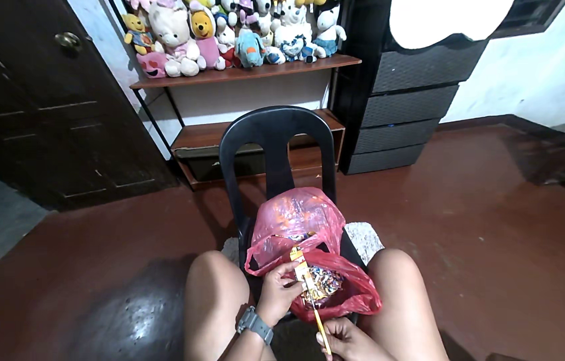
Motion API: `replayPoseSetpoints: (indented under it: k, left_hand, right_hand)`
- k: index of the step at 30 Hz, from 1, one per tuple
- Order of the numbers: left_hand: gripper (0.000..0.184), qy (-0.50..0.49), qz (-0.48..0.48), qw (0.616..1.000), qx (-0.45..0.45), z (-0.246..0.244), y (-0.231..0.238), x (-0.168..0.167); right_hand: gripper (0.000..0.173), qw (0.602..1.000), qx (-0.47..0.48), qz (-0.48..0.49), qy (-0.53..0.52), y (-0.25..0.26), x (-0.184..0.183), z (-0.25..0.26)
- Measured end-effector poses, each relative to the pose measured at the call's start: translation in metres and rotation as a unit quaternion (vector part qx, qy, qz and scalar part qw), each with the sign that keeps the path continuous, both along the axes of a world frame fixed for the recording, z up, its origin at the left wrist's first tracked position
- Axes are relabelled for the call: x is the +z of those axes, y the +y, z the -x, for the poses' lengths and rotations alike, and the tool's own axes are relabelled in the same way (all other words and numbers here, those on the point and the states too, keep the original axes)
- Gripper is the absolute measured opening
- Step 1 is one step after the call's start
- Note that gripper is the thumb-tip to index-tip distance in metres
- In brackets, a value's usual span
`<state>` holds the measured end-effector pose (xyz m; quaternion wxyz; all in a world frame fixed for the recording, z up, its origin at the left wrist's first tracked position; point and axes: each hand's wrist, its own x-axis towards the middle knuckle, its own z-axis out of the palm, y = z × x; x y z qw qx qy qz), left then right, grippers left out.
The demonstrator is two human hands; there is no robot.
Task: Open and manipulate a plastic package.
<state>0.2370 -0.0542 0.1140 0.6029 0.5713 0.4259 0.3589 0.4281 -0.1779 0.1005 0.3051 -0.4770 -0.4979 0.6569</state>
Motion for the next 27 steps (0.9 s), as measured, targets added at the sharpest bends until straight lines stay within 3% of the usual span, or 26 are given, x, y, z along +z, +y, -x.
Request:
replayPoseSetpoints:
  k: [27]
  left_hand:
    - [0.056,-0.027,0.013,0.999,-0.037,-0.0030,-0.0087,0.0061]
  right_hand:
    - [0.028,0.999,-0.025,0.020,0.023,-0.0003,0.0022,0.0006]
